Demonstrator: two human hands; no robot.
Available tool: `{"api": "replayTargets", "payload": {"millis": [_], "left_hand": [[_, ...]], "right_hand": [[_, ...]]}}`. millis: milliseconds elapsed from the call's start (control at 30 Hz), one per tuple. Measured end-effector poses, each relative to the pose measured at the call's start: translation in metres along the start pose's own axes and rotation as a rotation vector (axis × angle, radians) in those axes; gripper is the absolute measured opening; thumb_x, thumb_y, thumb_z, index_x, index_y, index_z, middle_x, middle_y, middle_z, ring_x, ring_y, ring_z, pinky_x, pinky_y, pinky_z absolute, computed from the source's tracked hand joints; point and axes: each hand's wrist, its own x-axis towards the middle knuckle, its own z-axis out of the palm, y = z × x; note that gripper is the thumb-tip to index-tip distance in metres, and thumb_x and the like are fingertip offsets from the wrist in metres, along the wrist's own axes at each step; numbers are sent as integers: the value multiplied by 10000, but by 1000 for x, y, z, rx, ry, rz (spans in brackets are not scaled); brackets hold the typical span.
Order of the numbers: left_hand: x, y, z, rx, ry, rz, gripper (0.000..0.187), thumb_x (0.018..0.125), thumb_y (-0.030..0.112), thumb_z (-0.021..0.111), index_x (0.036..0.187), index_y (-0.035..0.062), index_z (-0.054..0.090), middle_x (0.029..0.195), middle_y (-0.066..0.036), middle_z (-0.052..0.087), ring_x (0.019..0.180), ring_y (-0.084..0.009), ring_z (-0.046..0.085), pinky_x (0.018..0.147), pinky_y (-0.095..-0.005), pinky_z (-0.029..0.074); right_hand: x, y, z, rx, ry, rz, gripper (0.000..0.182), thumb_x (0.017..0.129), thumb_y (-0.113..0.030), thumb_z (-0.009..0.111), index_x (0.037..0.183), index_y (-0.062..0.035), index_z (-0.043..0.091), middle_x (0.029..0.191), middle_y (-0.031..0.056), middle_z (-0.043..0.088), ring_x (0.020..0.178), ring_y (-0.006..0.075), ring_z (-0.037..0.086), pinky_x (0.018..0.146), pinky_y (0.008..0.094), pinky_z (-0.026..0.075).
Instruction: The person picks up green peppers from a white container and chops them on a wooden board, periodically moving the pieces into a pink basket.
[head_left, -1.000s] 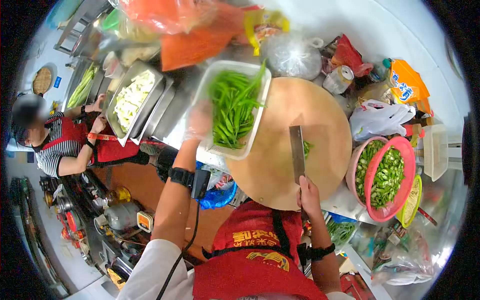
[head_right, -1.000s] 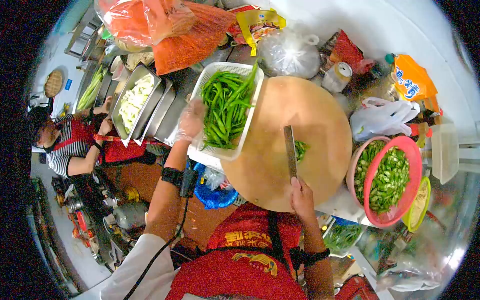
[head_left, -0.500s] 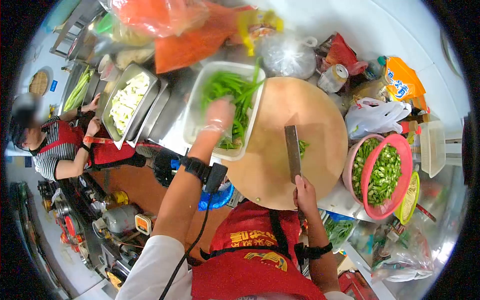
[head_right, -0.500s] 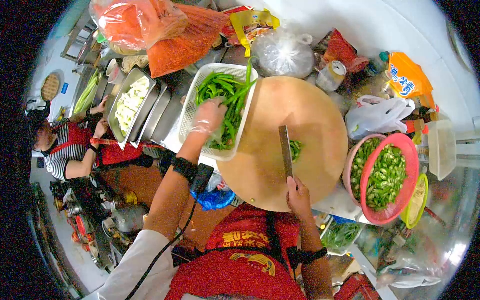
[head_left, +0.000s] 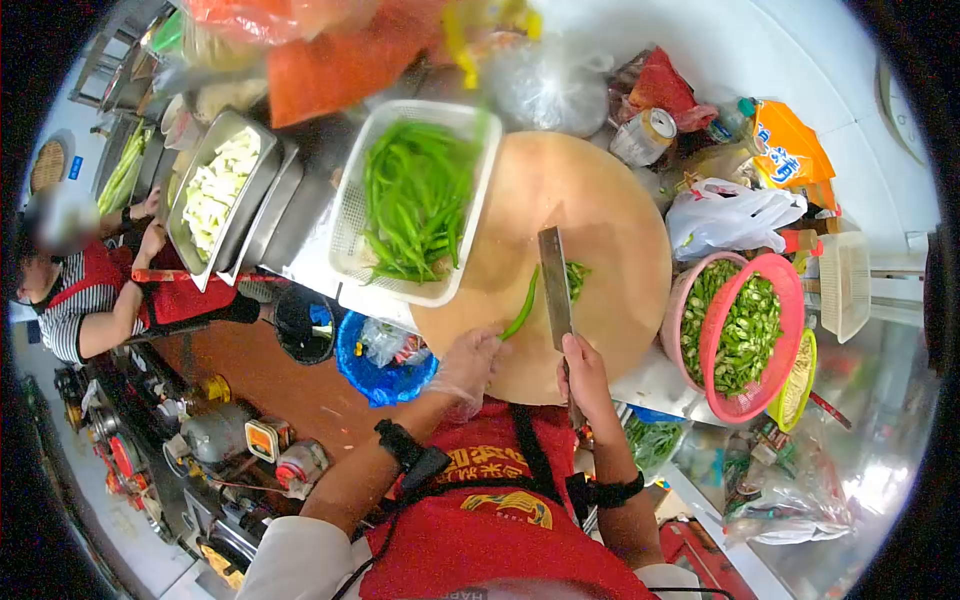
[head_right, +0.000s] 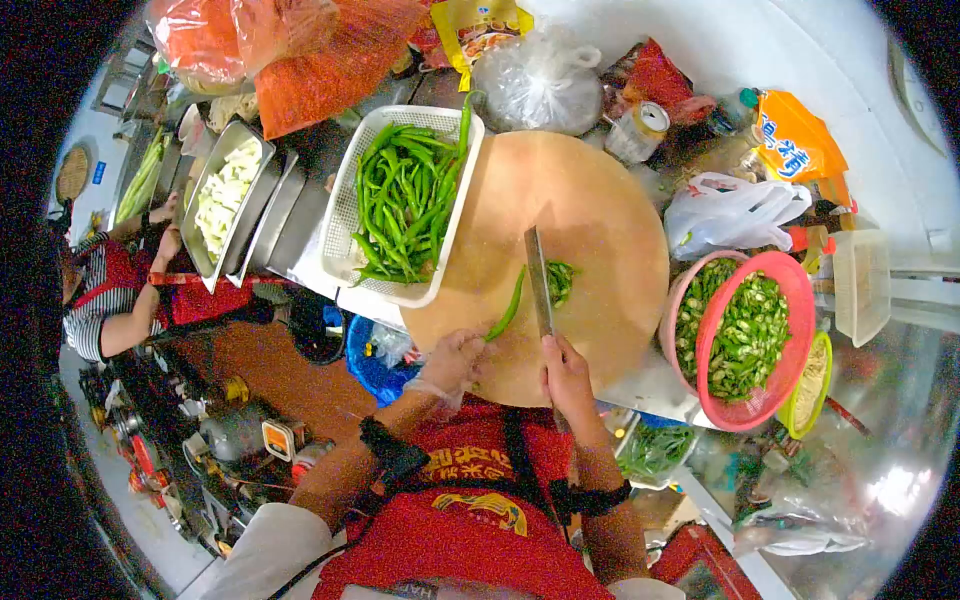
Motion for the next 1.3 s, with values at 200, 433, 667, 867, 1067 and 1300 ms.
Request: {"api": "replayTargets", "payload": {"millis": [200,433,667,867,1067,1300], "left_hand": [[-13,13,-4,598,134,167,363,867,355,514,910,14,633,760,-144,640,672,-223,602,632,-363,478],[-4,4,-2,915,173,355,321,861,343,521,911,45,630,847,-206,637,767,-355,623,697,-428,486],[-10,15,4,943,172,351,310,861,330,524,978,62,628,876,-197,643,801,-377,623,739,-457,487],[0,12,3,1041,119,355,305,868,306,504,1028,68,607,916,-205,624,831,-385,607,754,-468,479],[0,18,9,1033,161,294,326,869,324,494,1005,52,611,919,-213,624,856,-397,599,770,-483,471],[6,22,10,952,143,229,349,875,329,464,1075,90,622,922,-234,626,869,-400,607,790,-481,476]], "right_hand": [[-7,-11,10,-19,1,-27,399,958,-416,422,993,-33,528,503,9,438,360,87,403,345,229,322],[0,-14,18,-100,16,-31,427,965,-412,401,1103,-30,532,503,2,431,367,82,396,356,230,314],[-1,-4,20,-137,18,-58,401,968,-388,399,1091,-38,550,493,-6,425,369,80,398,357,237,317],[-2,0,19,-115,-16,19,500,946,-376,465,1327,-51,460,543,-18,442,466,63,425,427,232,351],[-9,4,20,-76,-27,-73,515,946,-382,462,1324,-32,456,546,-12,459,468,67,429,433,233,359],[-13,-1,21,-104,-19,-45,495,946,-386,457,1282,-24,495,526,-14,449,445,72,433,416,242,357]]}}
